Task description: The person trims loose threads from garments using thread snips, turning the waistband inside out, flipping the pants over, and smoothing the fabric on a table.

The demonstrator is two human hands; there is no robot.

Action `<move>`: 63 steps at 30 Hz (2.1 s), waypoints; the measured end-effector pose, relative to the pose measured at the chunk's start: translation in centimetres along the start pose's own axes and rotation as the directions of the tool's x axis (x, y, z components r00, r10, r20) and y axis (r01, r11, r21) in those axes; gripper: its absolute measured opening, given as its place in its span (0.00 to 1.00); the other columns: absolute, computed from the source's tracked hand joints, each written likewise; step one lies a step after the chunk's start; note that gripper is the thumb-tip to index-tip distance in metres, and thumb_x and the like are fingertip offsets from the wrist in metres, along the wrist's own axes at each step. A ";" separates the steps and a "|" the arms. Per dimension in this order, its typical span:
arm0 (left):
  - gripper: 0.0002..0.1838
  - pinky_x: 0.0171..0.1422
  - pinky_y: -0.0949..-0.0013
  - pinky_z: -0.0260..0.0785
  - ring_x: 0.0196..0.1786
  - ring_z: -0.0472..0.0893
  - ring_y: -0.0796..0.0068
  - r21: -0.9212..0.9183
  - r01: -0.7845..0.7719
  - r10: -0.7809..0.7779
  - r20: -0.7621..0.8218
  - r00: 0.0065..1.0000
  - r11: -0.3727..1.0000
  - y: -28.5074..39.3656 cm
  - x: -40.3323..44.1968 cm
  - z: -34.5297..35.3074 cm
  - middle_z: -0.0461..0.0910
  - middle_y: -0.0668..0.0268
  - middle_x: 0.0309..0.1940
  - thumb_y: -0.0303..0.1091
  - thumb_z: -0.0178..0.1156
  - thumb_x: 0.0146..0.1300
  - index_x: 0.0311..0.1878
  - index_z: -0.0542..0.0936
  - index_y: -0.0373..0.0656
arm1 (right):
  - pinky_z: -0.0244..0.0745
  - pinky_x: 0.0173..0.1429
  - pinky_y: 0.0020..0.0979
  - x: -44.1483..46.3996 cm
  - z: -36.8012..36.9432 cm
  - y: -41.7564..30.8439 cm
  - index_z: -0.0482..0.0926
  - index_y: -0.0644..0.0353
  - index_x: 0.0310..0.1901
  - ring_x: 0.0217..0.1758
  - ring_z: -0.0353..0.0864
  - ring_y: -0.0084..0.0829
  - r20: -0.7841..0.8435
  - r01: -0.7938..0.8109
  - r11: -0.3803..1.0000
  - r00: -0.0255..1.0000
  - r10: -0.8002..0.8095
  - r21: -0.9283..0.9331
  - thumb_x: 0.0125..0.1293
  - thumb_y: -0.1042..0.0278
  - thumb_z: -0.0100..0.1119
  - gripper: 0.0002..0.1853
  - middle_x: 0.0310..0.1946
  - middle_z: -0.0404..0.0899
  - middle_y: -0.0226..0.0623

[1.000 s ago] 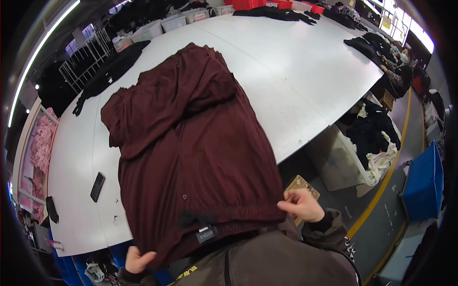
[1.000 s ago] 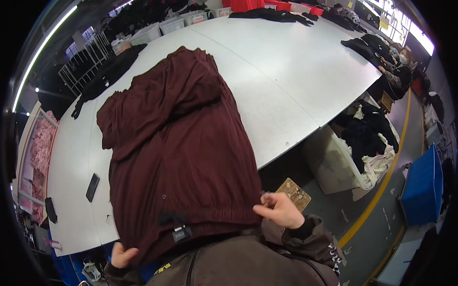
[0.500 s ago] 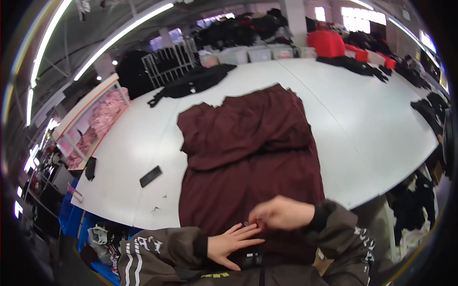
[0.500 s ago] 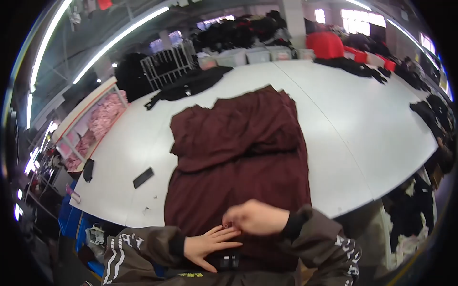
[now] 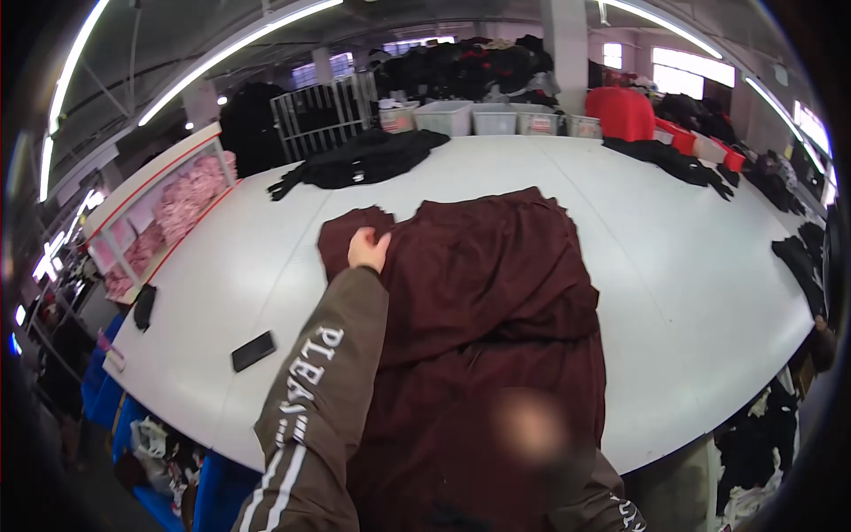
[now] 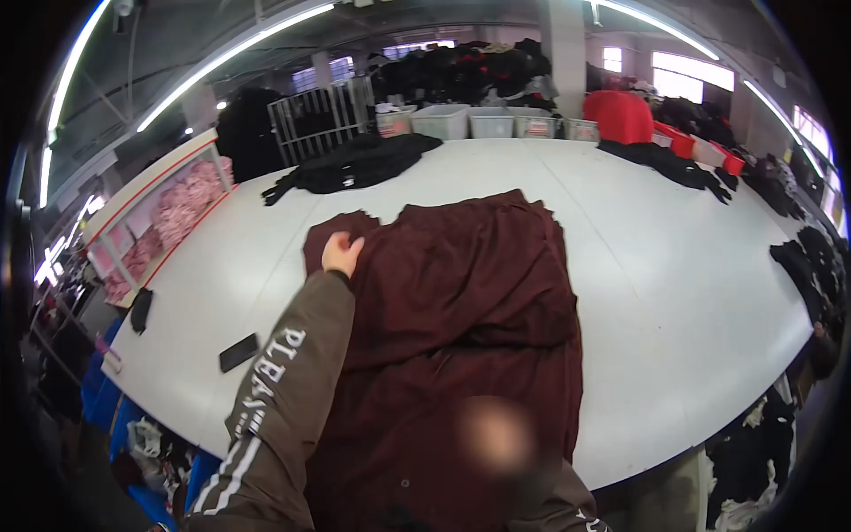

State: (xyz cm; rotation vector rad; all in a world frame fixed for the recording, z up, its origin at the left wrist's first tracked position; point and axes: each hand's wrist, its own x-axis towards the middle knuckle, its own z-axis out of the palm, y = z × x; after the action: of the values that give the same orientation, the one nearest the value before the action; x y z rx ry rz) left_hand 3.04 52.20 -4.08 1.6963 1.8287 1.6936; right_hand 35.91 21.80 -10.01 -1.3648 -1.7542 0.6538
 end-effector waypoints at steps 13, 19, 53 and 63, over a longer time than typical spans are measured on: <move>0.14 0.50 0.63 0.70 0.42 0.79 0.56 0.162 0.232 -0.251 0.115 0.961 0.959 -5.4 -4.7 2.5 0.81 0.58 0.37 0.38 0.67 0.50 0.36 0.78 0.41 | 0.55 0.22 0.22 2.9 0.1 3.1 0.79 0.60 0.31 0.15 0.59 0.18 -0.054 -0.026 0.975 0.998 0.039 0.221 0.55 0.79 0.50 0.07 0.15 0.69 0.25; 0.12 0.46 0.76 0.65 0.39 0.72 0.78 -0.600 0.206 0.298 0.630 0.717 0.773 18.1 -14.0 -9.5 0.79 0.67 0.38 0.27 0.64 0.54 0.42 0.77 0.34 | 0.54 0.20 0.19 1.9 0.0 3.7 0.76 0.59 0.41 0.15 0.59 0.17 -0.168 -0.009 0.789 0.976 0.142 0.615 0.61 0.76 0.49 0.08 0.17 0.71 0.29; 0.16 0.37 0.70 0.68 0.33 0.73 0.65 0.166 -0.268 0.121 0.593 0.796 0.949 16.5 -35.3 -37.8 0.76 0.62 0.36 0.21 0.63 0.33 0.32 0.79 0.41 | 0.58 0.29 0.23 -15.8 -12.6 -8.2 0.74 0.60 0.21 0.21 0.62 0.24 -0.132 0.227 0.648 0.972 -0.193 0.727 0.55 0.49 0.64 0.21 0.21 0.73 0.35; 0.09 0.40 0.72 0.67 0.34 0.72 0.69 0.048 0.169 -0.150 0.725 0.672 0.985 15.6 -33.7 -37.2 0.75 0.62 0.37 0.17 0.58 0.45 0.32 0.79 0.37 | 0.64 0.28 0.17 -23.2 -10.4 -12.2 0.81 0.67 0.43 0.23 0.69 0.19 -0.136 -0.413 0.877 0.881 0.453 0.246 0.43 0.85 0.54 0.21 0.33 0.80 0.36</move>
State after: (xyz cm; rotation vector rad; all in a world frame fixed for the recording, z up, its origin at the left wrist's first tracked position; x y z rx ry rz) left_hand -1.54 0.25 2.51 1.7633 1.4768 0.7548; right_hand 40.21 -4.57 -1.16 -1.6266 -1.1917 0.8925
